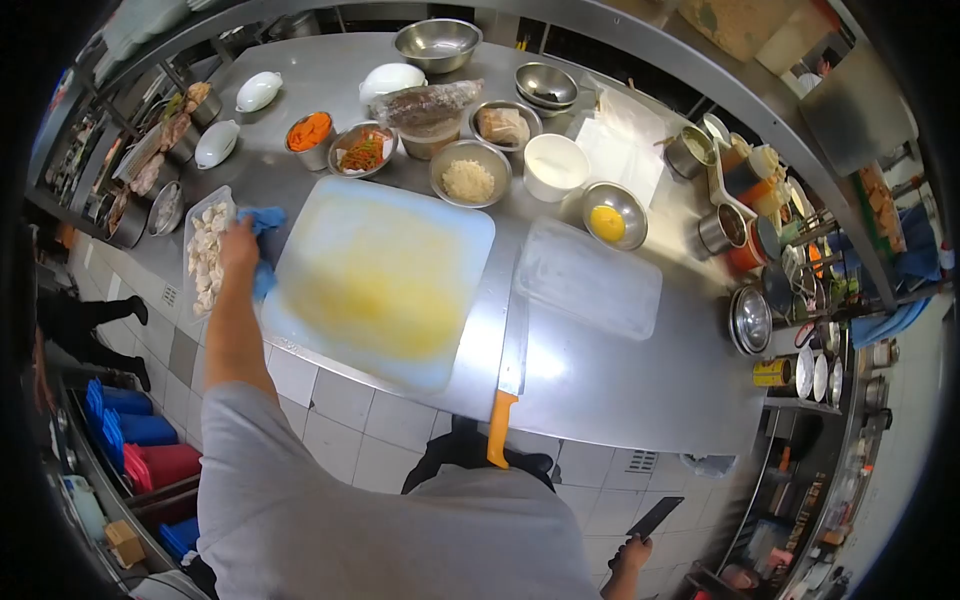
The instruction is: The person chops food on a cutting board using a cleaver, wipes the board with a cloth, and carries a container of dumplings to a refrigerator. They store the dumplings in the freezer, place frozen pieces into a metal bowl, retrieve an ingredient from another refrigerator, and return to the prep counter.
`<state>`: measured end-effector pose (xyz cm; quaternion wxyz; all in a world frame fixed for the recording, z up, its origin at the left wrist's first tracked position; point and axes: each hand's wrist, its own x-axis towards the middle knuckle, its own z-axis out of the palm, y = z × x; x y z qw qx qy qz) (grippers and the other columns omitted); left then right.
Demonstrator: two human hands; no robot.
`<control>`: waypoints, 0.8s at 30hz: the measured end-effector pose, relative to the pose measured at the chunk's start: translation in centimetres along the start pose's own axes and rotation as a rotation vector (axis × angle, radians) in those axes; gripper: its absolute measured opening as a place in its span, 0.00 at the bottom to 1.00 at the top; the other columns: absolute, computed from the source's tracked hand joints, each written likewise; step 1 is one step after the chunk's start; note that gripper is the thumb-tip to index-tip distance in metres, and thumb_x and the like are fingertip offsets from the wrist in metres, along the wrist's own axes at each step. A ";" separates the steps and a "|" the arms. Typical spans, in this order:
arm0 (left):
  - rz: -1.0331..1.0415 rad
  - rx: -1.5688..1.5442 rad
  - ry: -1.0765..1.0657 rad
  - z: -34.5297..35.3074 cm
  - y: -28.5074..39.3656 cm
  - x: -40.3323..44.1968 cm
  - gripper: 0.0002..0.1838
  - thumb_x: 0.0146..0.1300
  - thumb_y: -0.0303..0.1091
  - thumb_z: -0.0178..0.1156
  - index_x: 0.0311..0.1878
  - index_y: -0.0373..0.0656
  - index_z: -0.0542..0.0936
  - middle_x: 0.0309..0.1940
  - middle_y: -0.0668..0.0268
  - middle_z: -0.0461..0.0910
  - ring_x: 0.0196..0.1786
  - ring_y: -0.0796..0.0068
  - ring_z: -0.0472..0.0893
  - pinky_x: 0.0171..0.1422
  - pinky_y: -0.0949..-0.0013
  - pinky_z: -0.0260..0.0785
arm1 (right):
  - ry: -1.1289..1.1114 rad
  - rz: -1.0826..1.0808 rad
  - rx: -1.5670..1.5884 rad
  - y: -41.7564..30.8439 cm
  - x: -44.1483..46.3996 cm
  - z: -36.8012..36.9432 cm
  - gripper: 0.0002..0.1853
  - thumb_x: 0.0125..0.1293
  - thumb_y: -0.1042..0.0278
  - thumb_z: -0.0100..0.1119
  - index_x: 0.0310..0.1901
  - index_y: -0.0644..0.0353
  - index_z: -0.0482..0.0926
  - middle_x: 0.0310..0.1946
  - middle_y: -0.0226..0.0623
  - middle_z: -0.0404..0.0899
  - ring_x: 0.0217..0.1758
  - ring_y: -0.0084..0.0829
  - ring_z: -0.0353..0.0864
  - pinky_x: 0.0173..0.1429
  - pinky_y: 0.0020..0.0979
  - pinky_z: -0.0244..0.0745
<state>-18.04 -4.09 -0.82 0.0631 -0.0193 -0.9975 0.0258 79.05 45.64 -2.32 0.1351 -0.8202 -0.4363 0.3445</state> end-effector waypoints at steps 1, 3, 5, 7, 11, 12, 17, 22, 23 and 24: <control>0.028 -0.068 0.045 0.0 -1.1 0.7 0.31 0.70 0.32 0.58 0.76 0.64 0.73 0.62 0.52 0.80 0.64 0.41 0.79 0.65 0.44 0.76 | 0.004 0.009 -0.007 0.6 0.0 -0.5 0.05 0.75 0.68 0.54 0.45 0.56 0.70 0.24 0.30 0.69 0.15 0.24 0.65 0.16 0.33 0.58; 0.015 -0.263 -0.195 0.7 -1.5 1.1 0.39 0.63 0.23 0.59 0.79 0.63 0.72 0.63 0.49 0.83 0.65 0.41 0.81 0.69 0.46 0.74 | -0.034 0.029 0.003 1.5 -0.1 -0.9 0.05 0.75 0.67 0.54 0.45 0.55 0.69 0.24 0.30 0.69 0.15 0.24 0.66 0.16 0.33 0.58; 0.244 -0.486 -0.237 3.5 -1.4 -0.3 0.41 0.58 0.17 0.54 0.77 0.58 0.75 0.65 0.46 0.82 0.68 0.43 0.80 0.74 0.50 0.71 | -0.089 0.058 0.000 1.5 -0.1 -0.6 0.05 0.75 0.66 0.54 0.45 0.55 0.69 0.24 0.30 0.69 0.15 0.25 0.66 0.16 0.33 0.58; 0.241 -0.635 -0.205 1.7 -0.5 -3.4 0.39 0.56 0.16 0.51 0.74 0.54 0.78 0.66 0.46 0.82 0.70 0.44 0.79 0.76 0.55 0.69 | -0.147 0.075 -0.002 0.8 0.3 0.1 0.05 0.76 0.66 0.54 0.45 0.54 0.68 0.24 0.30 0.69 0.15 0.25 0.66 0.16 0.33 0.58; 0.144 -0.750 -0.333 -0.7 -2.3 -9.5 0.36 0.57 0.17 0.51 0.70 0.51 0.82 0.65 0.45 0.82 0.71 0.48 0.79 0.76 0.58 0.69 | -0.239 0.046 -0.081 -0.6 1.0 2.9 0.06 0.77 0.65 0.53 0.44 0.54 0.68 0.24 0.30 0.68 0.15 0.24 0.65 0.15 0.33 0.57; 0.135 -0.767 -0.245 -0.1 -3.0 -11.5 0.36 0.57 0.17 0.50 0.70 0.50 0.82 0.64 0.45 0.83 0.69 0.48 0.81 0.74 0.59 0.71 | -0.260 0.027 -0.088 -1.2 0.8 3.6 0.06 0.77 0.65 0.53 0.44 0.54 0.68 0.25 0.30 0.68 0.15 0.24 0.65 0.15 0.32 0.56; -0.110 -0.798 -0.177 -1.4 -6.5 -20.8 0.29 0.58 0.18 0.48 0.59 0.42 0.87 0.48 0.50 0.89 0.50 0.56 0.87 0.58 0.62 0.78 | -0.338 -0.024 -0.084 -3.1 1.0 7.1 0.05 0.78 0.65 0.52 0.45 0.54 0.69 0.25 0.28 0.68 0.15 0.23 0.64 0.15 0.32 0.56; -0.189 -1.343 -0.169 -5.8 -5.3 -18.9 0.23 0.60 0.20 0.48 0.50 0.44 0.89 0.38 0.65 0.87 0.41 0.75 0.84 0.46 0.70 0.76 | -0.422 -0.162 -0.042 -3.7 1.8 7.0 0.04 0.78 0.67 0.53 0.45 0.54 0.69 0.24 0.28 0.68 0.15 0.22 0.64 0.15 0.30 0.57; -0.193 -1.343 -0.172 -5.9 -4.0 -18.0 0.23 0.60 0.20 0.48 0.50 0.44 0.89 0.38 0.65 0.87 0.41 0.75 0.84 0.46 0.70 0.76 | -0.420 -0.162 -0.047 -3.5 2.1 6.6 0.04 0.78 0.67 0.53 0.45 0.54 0.69 0.24 0.28 0.68 0.15 0.22 0.64 0.15 0.30 0.57; -0.164 -1.247 -0.150 -6.1 -2.2 -17.2 0.22 0.60 0.21 0.49 0.52 0.46 0.88 0.41 0.63 0.87 0.43 0.70 0.84 0.49 0.67 0.77 | -0.420 -0.168 -0.054 -3.0 3.0 6.4 0.04 0.77 0.67 0.53 0.44 0.54 0.69 0.25 0.29 0.69 0.16 0.23 0.65 0.16 0.31 0.59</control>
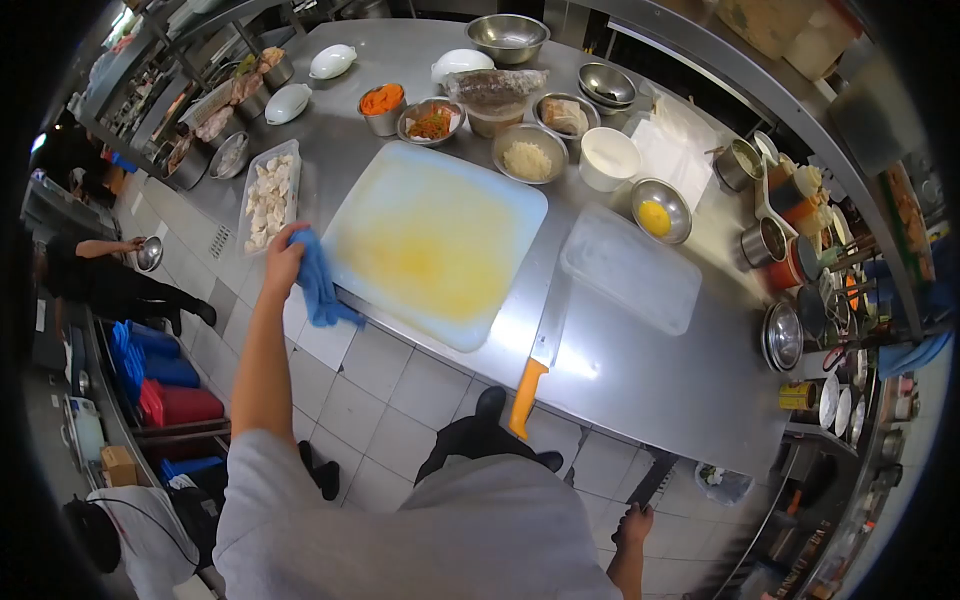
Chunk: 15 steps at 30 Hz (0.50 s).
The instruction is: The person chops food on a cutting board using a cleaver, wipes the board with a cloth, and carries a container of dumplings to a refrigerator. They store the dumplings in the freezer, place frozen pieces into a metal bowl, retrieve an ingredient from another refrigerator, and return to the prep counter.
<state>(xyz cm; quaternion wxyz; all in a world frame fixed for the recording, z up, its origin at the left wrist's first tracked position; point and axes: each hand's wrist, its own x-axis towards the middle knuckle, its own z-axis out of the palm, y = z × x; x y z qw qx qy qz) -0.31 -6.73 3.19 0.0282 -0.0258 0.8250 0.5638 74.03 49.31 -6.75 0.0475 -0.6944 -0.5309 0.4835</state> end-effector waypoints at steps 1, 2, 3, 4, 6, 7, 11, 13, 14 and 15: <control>0.034 0.098 0.012 1.5 0.6 -0.1 0.22 0.60 0.21 0.51 0.54 0.47 0.86 0.43 0.61 0.87 0.44 0.66 0.84 0.51 0.64 0.78 | -0.002 -0.006 -0.005 0.5 0.4 -0.5 0.05 0.77 0.66 0.53 0.44 0.54 0.68 0.25 0.29 0.69 0.17 0.24 0.66 0.17 0.31 0.60; 0.038 0.096 0.013 3.3 0.0 -0.7 0.22 0.60 0.21 0.51 0.54 0.47 0.86 0.43 0.61 0.87 0.44 0.66 0.84 0.51 0.64 0.78 | -0.002 -0.009 -0.002 0.8 0.4 -1.0 0.05 0.77 0.66 0.53 0.44 0.54 0.68 0.25 0.29 0.69 0.17 0.24 0.66 0.17 0.31 0.60; 0.276 0.531 0.181 5.6 -1.2 -1.3 0.22 0.61 0.23 0.53 0.56 0.47 0.85 0.43 0.59 0.86 0.46 0.59 0.84 0.55 0.59 0.77 | 0.014 0.016 0.008 1.1 0.4 -1.5 0.04 0.77 0.67 0.53 0.44 0.54 0.69 0.24 0.29 0.68 0.16 0.23 0.65 0.16 0.30 0.59; 0.515 0.966 0.351 7.5 -2.1 -2.0 0.22 0.61 0.24 0.55 0.57 0.48 0.84 0.44 0.56 0.85 0.48 0.53 0.83 0.58 0.53 0.76 | 0.032 0.044 0.020 1.4 0.4 -2.0 0.04 0.78 0.68 0.53 0.44 0.54 0.69 0.24 0.28 0.68 0.15 0.21 0.64 0.16 0.30 0.57; 0.467 0.815 0.310 9.9 -2.0 -3.3 0.20 0.60 0.25 0.56 0.55 0.47 0.85 0.43 0.54 0.84 0.49 0.48 0.82 0.60 0.49 0.74 | 0.055 0.053 0.041 2.3 -0.3 -3.2 0.04 0.77 0.68 0.53 0.44 0.54 0.69 0.23 0.28 0.67 0.15 0.21 0.64 0.16 0.30 0.57; 0.408 0.669 0.271 11.0 -2.1 -4.4 0.18 0.59 0.25 0.58 0.52 0.47 0.85 0.42 0.52 0.83 0.51 0.43 0.81 0.63 0.46 0.72 | 0.075 0.062 0.053 2.9 -0.5 -4.0 0.04 0.77 0.68 0.54 0.44 0.54 0.69 0.23 0.28 0.67 0.15 0.22 0.64 0.16 0.30 0.57; 0.600 0.461 -0.065 15.8 -0.8 -12.0 0.16 0.57 0.23 0.56 0.47 0.46 0.85 0.43 0.52 0.84 0.50 0.46 0.81 0.60 0.47 0.72 | 0.078 0.076 0.156 5.4 -1.3 -5.7 0.05 0.77 0.68 0.54 0.44 0.54 0.68 0.23 0.27 0.67 0.14 0.22 0.63 0.15 0.31 0.56; 0.667 0.372 -0.216 19.0 1.3 -16.7 0.17 0.57 0.22 0.55 0.47 0.46 0.85 0.44 0.53 0.85 0.51 0.46 0.81 0.59 0.47 0.73 | 0.096 0.080 0.114 6.3 -0.9 -6.4 0.05 0.77 0.67 0.53 0.44 0.54 0.68 0.22 0.27 0.67 0.14 0.22 0.63 0.15 0.32 0.55; 0.626 0.353 -0.303 20.4 2.8 -19.1 0.17 0.56 0.22 0.55 0.47 0.46 0.86 0.43 0.54 0.85 0.51 0.46 0.82 0.59 0.47 0.73 | 0.081 0.086 0.131 6.7 -0.6 -6.9 0.05 0.77 0.67 0.53 0.44 0.55 0.68 0.22 0.27 0.66 0.14 0.22 0.62 0.15 0.32 0.54; 0.583 0.332 -0.388 21.4 4.1 -21.1 0.17 0.56 0.22 0.55 0.46 0.45 0.86 0.43 0.54 0.85 0.50 0.46 0.82 0.60 0.47 0.73 | 0.075 0.082 0.135 7.3 -0.3 -7.1 0.05 0.77 0.67 0.53 0.44 0.55 0.68 0.22 0.27 0.66 0.14 0.22 0.62 0.15 0.32 0.54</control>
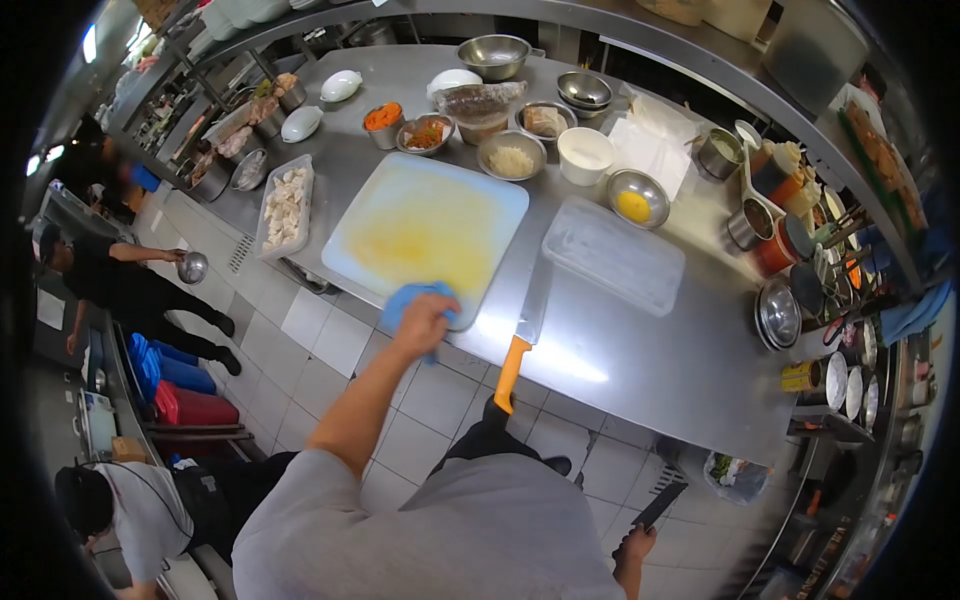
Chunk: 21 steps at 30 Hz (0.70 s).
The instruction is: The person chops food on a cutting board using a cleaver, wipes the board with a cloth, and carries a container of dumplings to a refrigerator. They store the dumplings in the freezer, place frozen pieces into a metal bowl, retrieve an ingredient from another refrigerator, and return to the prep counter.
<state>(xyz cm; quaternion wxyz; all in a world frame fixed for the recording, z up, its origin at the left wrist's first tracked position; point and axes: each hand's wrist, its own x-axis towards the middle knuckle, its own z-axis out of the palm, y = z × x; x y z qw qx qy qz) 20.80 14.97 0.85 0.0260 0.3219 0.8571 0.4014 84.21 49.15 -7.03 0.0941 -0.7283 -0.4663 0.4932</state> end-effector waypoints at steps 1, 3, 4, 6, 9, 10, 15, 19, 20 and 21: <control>0.003 0.005 0.011 1.3 0.9 -0.3 0.17 0.56 0.22 0.55 0.46 0.45 0.86 0.43 0.54 0.85 0.50 0.46 0.82 0.60 0.47 0.73 | 0.001 -0.017 -0.045 0.4 0.5 -0.1 0.05 0.77 0.67 0.54 0.44 0.56 0.68 0.22 0.27 0.66 0.14 0.22 0.62 0.15 0.33 0.55; 0.183 -0.055 -0.096 2.8 1.9 -0.6 0.21 0.57 0.20 0.56 0.53 0.45 0.85 0.46 0.57 0.86 0.49 0.53 0.84 0.56 0.55 0.77 | -0.009 -0.048 -0.088 0.4 1.4 -0.3 0.06 0.77 0.67 0.54 0.45 0.56 0.68 0.22 0.28 0.66 0.14 0.22 0.62 0.15 0.33 0.55; 0.184 -0.047 -0.085 2.6 2.6 -0.8 0.21 0.57 0.20 0.56 0.53 0.45 0.85 0.46 0.57 0.86 0.49 0.53 0.84 0.56 0.55 0.77 | -0.015 -0.020 -0.082 0.1 1.0 -0.4 0.06 0.77 0.67 0.54 0.47 0.57 0.69 0.21 0.27 0.65 0.14 0.22 0.62 0.15 0.33 0.55; -0.385 -0.678 -0.179 2.1 3.9 -1.1 0.24 0.59 0.22 0.58 0.60 0.46 0.82 0.50 0.58 0.85 0.50 0.60 0.84 0.55 0.57 0.78 | -0.030 0.001 -0.074 0.1 1.1 -0.5 0.07 0.78 0.66 0.54 0.49 0.58 0.70 0.21 0.26 0.64 0.14 0.22 0.61 0.16 0.33 0.55; -0.607 -0.973 0.167 -0.1 7.2 -2.1 0.24 0.64 0.24 0.58 0.65 0.42 0.77 0.53 0.56 0.84 0.54 0.63 0.85 0.57 0.57 0.80 | 0.147 -0.186 -0.029 3.6 2.6 -1.1 0.17 0.79 0.64 0.54 0.61 0.64 0.72 0.31 0.38 0.77 0.26 0.33 0.79 0.27 0.36 0.73; -0.604 -0.971 0.171 -1.1 7.5 -2.3 0.24 0.64 0.24 0.58 0.65 0.42 0.77 0.53 0.56 0.84 0.54 0.63 0.85 0.57 0.57 0.80 | 0.466 -0.394 -0.202 5.5 3.8 -1.3 0.22 0.80 0.63 0.54 0.68 0.66 0.68 0.42 0.47 0.79 0.38 0.39 0.82 0.38 0.38 0.77; -0.878 -1.592 0.196 -6.4 13.3 -3.4 0.24 0.67 0.25 0.63 0.67 0.33 0.76 0.54 0.55 0.85 0.56 0.63 0.86 0.61 0.59 0.82 | 0.705 -0.675 -0.163 -2.4 -2.5 -1.5 0.31 0.83 0.61 0.52 0.78 0.70 0.59 0.58 0.55 0.79 0.54 0.43 0.84 0.50 0.40 0.81; -0.544 -1.315 0.109 -8.7 24.5 -3.5 0.17 0.69 0.25 0.67 0.60 0.34 0.82 0.48 0.60 0.86 0.49 0.71 0.87 0.53 0.63 0.84 | 0.045 -0.677 0.217 -12.0 -8.0 0.1 0.27 0.81 0.65 0.55 0.75 0.65 0.63 0.38 0.35 0.75 0.30 0.25 0.74 0.31 0.29 0.71; -0.431 -1.279 0.055 -9.0 26.8 -3.4 0.17 0.68 0.26 0.69 0.59 0.35 0.82 0.48 0.63 0.86 0.47 0.74 0.86 0.52 0.66 0.83 | -0.065 -0.670 0.222 -16.2 -11.7 1.9 0.26 0.80 0.66 0.56 0.74 0.63 0.64 0.33 0.29 0.72 0.25 0.20 0.69 0.27 0.26 0.66; -0.318 -1.238 0.004 -8.9 28.7 -3.3 0.16 0.68 0.26 0.71 0.58 0.36 0.83 0.47 0.66 0.86 0.46 0.78 0.85 0.51 0.69 0.82 | -0.239 -0.652 0.245 -18.2 -11.9 3.0 0.25 0.80 0.65 0.58 0.73 0.60 0.66 0.33 0.29 0.72 0.25 0.20 0.70 0.27 0.25 0.66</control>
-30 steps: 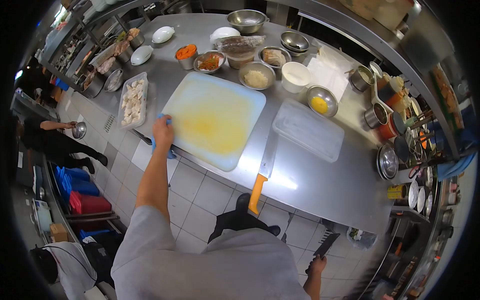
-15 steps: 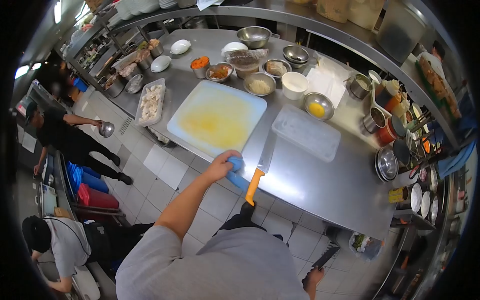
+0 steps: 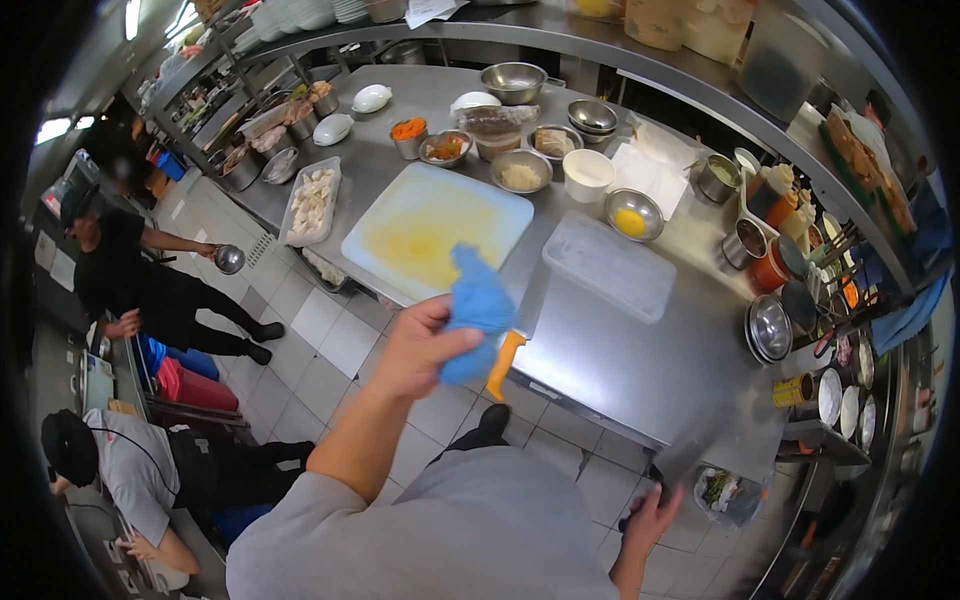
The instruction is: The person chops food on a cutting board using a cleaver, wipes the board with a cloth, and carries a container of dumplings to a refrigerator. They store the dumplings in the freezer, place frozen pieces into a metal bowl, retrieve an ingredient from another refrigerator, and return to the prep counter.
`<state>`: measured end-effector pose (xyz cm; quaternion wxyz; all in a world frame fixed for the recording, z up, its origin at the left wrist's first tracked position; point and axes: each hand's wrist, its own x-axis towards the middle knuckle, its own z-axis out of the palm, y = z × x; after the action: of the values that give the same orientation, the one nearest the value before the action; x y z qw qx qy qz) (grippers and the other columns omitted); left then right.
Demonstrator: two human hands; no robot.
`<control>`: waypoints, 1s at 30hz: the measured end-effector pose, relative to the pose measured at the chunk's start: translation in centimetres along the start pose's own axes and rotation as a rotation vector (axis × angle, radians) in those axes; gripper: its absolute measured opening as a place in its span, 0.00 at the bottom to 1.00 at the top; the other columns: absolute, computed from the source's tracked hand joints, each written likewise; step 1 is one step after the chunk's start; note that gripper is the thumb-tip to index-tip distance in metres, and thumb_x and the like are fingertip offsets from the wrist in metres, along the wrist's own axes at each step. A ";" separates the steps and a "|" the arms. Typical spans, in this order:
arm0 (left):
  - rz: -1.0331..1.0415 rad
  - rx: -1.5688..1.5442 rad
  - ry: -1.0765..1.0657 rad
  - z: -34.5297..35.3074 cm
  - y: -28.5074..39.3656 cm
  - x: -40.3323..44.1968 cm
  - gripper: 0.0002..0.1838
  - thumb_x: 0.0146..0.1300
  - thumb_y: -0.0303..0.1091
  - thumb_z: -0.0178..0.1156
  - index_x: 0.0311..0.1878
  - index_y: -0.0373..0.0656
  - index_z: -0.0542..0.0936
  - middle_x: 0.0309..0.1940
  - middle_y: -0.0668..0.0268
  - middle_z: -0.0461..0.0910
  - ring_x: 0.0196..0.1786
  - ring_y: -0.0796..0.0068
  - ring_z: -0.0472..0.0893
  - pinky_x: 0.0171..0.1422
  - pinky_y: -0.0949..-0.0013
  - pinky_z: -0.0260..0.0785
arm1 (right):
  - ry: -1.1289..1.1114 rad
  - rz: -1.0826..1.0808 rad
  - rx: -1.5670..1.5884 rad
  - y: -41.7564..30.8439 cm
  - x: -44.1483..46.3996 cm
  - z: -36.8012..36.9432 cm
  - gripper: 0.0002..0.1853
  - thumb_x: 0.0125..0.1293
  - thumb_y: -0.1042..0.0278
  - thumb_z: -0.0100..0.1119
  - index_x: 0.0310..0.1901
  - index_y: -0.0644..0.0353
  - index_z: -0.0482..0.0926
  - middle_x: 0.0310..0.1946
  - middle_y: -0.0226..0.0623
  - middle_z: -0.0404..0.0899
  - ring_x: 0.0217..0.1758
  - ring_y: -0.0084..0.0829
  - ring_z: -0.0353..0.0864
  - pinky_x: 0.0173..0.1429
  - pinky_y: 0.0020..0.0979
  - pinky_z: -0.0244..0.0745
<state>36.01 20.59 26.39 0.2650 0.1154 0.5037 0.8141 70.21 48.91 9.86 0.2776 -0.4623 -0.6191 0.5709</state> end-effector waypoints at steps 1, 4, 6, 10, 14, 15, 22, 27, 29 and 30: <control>0.059 -0.003 -0.016 2.0 0.0 -0.3 0.16 0.68 0.27 0.72 0.57 0.36 0.84 0.46 0.68 0.85 0.45 0.80 0.84 0.51 0.71 0.81 | -0.148 0.033 0.077 -1.0 1.0 1.2 0.25 0.79 0.64 0.60 0.72 0.58 0.67 0.32 0.29 0.73 0.26 0.20 0.71 0.27 0.24 0.66; 0.208 0.110 -0.077 6.4 -4.2 -0.1 0.15 0.68 0.29 0.72 0.56 0.37 0.83 0.46 0.70 0.84 0.46 0.85 0.80 0.49 0.74 0.76 | -0.268 0.136 0.194 -5.5 1.1 6.6 0.22 0.79 0.65 0.60 0.70 0.56 0.69 0.32 0.29 0.73 0.25 0.20 0.71 0.26 0.24 0.68; 0.356 0.574 -0.195 7.2 -9.1 0.9 0.19 0.71 0.39 0.69 0.58 0.39 0.82 0.56 0.60 0.81 0.56 0.63 0.80 0.60 0.57 0.73 | -0.517 0.196 0.273 -8.1 0.4 9.2 0.21 0.78 0.67 0.60 0.69 0.56 0.69 0.32 0.29 0.73 0.24 0.21 0.72 0.26 0.25 0.70; 0.685 1.036 -0.356 7.8 -18.0 1.8 0.26 0.77 0.48 0.59 0.68 0.41 0.77 0.69 0.50 0.73 0.74 0.46 0.69 0.79 0.38 0.56 | -0.647 0.172 0.225 -10.1 -0.5 11.5 0.21 0.78 0.70 0.57 0.69 0.54 0.69 0.31 0.29 0.72 0.22 0.21 0.70 0.25 0.24 0.70; 0.589 1.181 -0.439 9.6 -18.7 2.4 0.31 0.81 0.52 0.45 0.75 0.40 0.70 0.77 0.47 0.65 0.79 0.36 0.59 0.85 0.29 0.34 | -0.710 0.221 0.174 -10.8 -0.5 10.3 0.18 0.79 0.72 0.55 0.66 0.57 0.68 0.31 0.29 0.72 0.22 0.21 0.71 0.26 0.26 0.68; 0.596 1.256 -0.427 10.1 -17.6 2.9 0.31 0.82 0.52 0.43 0.76 0.39 0.69 0.78 0.47 0.64 0.79 0.36 0.60 0.85 0.29 0.32 | -0.670 0.221 0.176 -11.1 -0.2 10.0 0.18 0.79 0.72 0.55 0.66 0.57 0.68 0.31 0.29 0.72 0.22 0.21 0.71 0.26 0.26 0.68; 0.624 1.239 -0.161 13.4 -15.2 8.2 0.28 0.82 0.45 0.48 0.77 0.40 0.69 0.76 0.46 0.68 0.77 0.35 0.65 0.85 0.33 0.42 | -0.827 0.177 0.061 -13.3 -0.3 7.3 0.25 0.78 0.74 0.55 0.73 0.57 0.65 0.25 0.24 0.69 0.22 0.19 0.70 0.28 0.27 0.66; 0.558 0.721 -0.122 12.7 -19.1 12.0 0.21 0.80 0.42 0.55 0.65 0.37 0.79 0.59 0.45 0.81 0.61 0.42 0.79 0.69 0.49 0.67 | -0.785 0.121 0.148 -11.6 0.3 5.6 0.26 0.79 0.74 0.54 0.75 0.58 0.65 0.25 0.24 0.69 0.22 0.19 0.69 0.30 0.27 0.67; 0.351 0.610 -0.045 13.6 -19.8 11.5 0.18 0.78 0.43 0.59 0.56 0.36 0.83 0.45 0.48 0.86 0.46 0.47 0.84 0.55 0.55 0.75 | -0.814 0.189 0.093 -11.1 0.6 4.7 0.25 0.80 0.73 0.54 0.75 0.58 0.65 0.25 0.25 0.69 0.23 0.19 0.69 0.30 0.27 0.67; 0.267 0.593 -0.004 14.4 -19.9 11.0 0.18 0.76 0.44 0.61 0.51 0.36 0.84 0.37 0.50 0.87 0.39 0.49 0.84 0.50 0.56 0.77 | -0.812 0.184 0.122 -10.6 0.5 4.4 0.23 0.80 0.71 0.54 0.74 0.56 0.67 0.25 0.24 0.70 0.23 0.19 0.69 0.29 0.27 0.67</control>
<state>39.67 44.55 14.66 0.1117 0.2544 0.6987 0.6592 63.47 48.23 19.13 -0.0140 -0.2357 -0.5995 0.7648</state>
